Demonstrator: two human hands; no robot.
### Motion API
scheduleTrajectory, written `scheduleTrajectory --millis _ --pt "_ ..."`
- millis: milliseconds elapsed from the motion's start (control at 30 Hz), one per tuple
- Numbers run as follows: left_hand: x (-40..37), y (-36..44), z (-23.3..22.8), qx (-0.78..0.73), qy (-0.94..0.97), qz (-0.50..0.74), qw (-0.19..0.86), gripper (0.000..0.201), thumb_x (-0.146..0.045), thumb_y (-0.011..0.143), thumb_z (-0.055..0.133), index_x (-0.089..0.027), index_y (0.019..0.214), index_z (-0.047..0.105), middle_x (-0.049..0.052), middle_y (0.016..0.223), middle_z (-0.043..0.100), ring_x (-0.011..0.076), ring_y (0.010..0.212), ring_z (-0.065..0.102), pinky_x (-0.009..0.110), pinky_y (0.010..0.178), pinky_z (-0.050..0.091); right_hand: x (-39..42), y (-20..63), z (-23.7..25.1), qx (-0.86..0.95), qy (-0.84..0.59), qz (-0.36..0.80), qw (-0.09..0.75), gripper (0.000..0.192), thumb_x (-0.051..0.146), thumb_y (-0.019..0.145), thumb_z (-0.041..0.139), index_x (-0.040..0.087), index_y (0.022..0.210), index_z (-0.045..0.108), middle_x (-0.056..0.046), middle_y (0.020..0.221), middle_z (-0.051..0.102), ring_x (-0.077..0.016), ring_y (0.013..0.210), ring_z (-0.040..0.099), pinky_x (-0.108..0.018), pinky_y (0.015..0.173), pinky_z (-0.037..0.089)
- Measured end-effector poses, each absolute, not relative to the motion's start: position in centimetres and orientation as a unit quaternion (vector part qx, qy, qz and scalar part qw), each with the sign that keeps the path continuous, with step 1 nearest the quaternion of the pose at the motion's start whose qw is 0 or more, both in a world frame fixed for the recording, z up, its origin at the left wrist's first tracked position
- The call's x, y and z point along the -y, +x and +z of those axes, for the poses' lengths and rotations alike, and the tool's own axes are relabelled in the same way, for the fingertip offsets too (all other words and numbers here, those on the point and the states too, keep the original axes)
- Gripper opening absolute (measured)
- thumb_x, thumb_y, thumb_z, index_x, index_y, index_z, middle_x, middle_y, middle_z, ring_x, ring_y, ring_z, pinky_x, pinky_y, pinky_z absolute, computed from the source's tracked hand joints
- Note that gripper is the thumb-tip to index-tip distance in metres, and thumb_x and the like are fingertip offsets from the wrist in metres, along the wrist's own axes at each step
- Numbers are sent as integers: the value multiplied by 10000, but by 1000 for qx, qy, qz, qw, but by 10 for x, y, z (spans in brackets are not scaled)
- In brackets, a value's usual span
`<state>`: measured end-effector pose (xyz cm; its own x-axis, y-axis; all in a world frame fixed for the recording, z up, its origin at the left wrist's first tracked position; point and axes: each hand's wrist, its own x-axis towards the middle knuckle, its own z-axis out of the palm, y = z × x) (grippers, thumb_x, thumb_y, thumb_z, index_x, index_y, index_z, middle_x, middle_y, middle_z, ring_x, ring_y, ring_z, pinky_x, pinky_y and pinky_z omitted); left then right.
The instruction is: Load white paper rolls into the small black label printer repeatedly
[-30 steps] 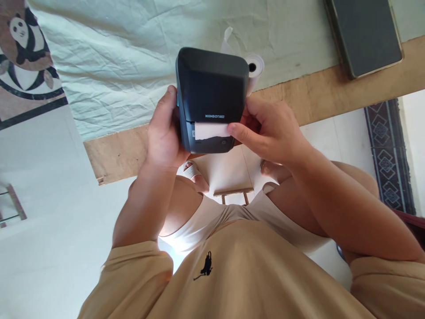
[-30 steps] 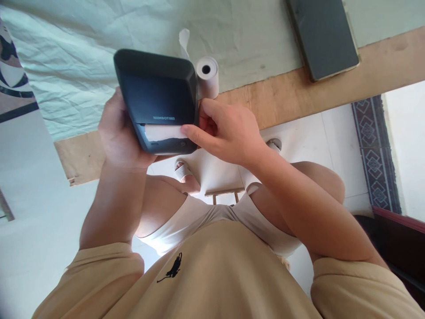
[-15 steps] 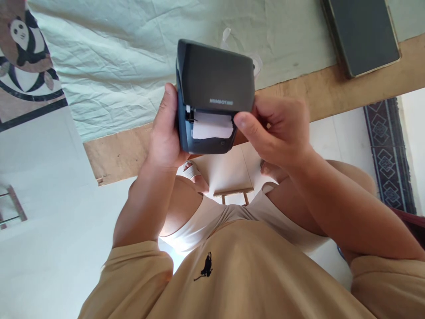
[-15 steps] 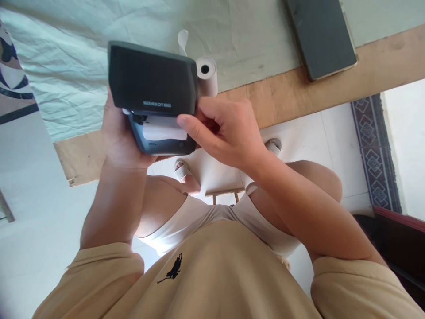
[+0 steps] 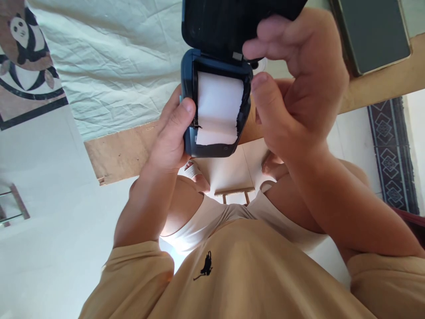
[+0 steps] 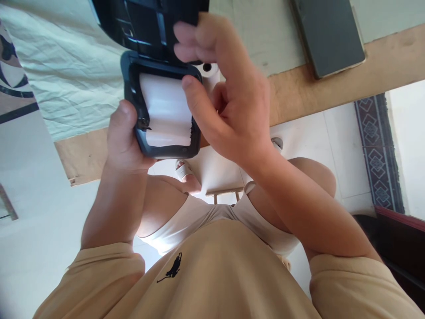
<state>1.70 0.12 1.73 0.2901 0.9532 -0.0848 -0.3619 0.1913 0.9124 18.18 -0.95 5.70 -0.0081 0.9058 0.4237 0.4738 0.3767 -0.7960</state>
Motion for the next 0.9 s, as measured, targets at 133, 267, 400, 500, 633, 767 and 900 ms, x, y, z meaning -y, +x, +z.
scheduleTrajectory --millis 133,267,400,500,633,767,900 --pt "-1 18 14 -356 398 502 680 343 -498 869 522 -302 1134 616 38 1083 663 294 1345 436 448 1076 410 9 180 58 727 -536 162 396 244 210 891 442 104 1026 615 -46 1064 622 -22 730 555 -193 583 382" --pt "-5 17 3 -336 441 523 647 390 -577 822 551 -290 1075 627 68 1013 646 320 1212 544 432 924 504 9 175 55 742 -590 41 316 268 282 895 418 223 891 679 27 729 630 -41 585 435 -238 608 293" --pt "-8 14 -5 -319 479 524 628 415 -583 848 528 -245 1067 630 93 958 623 328 1130 584 406 816 533 10 169 54 747 -635 -2 196 275 301 899 398 290 992 656 71 865 660 -45 630 477 -240 593 207" --pt "-8 12 -4 -315 484 527 624 448 -597 853 528 -213 1056 634 103 933 618 326 1106 586 392 802 527 10 171 60 770 -622 3 146 277 350 874 457 341 1111 600 92 1016 644 -56 683 522 -242 597 199" --pt "-5 13 2 -341 497 496 625 458 -598 871 503 -191 1038 627 98 915 605 309 1058 593 340 729 501 9 175 68 785 -612 50 78 235 437 881 455 334 1047 585 85 1070 628 -100 744 556 -245 608 183" --pt "-2 14 5 -332 514 497 615 423 -547 916 460 -173 1002 638 91 869 593 262 937 616 292 646 455 9 174 71 779 -622 65 53 271 438 848 489 314 1082 550 34 863 641 -130 686 543 -242 599 144" --pt "-3 12 1 -338 484 495 638 480 -610 881 490 -183 1021 659 103 914 622 237 916 611 287 626 453 14 176 76 778 -613 83 112 276 357 831 498 312 1090 580 25 905 653 -115 700 535 -260 611 247"
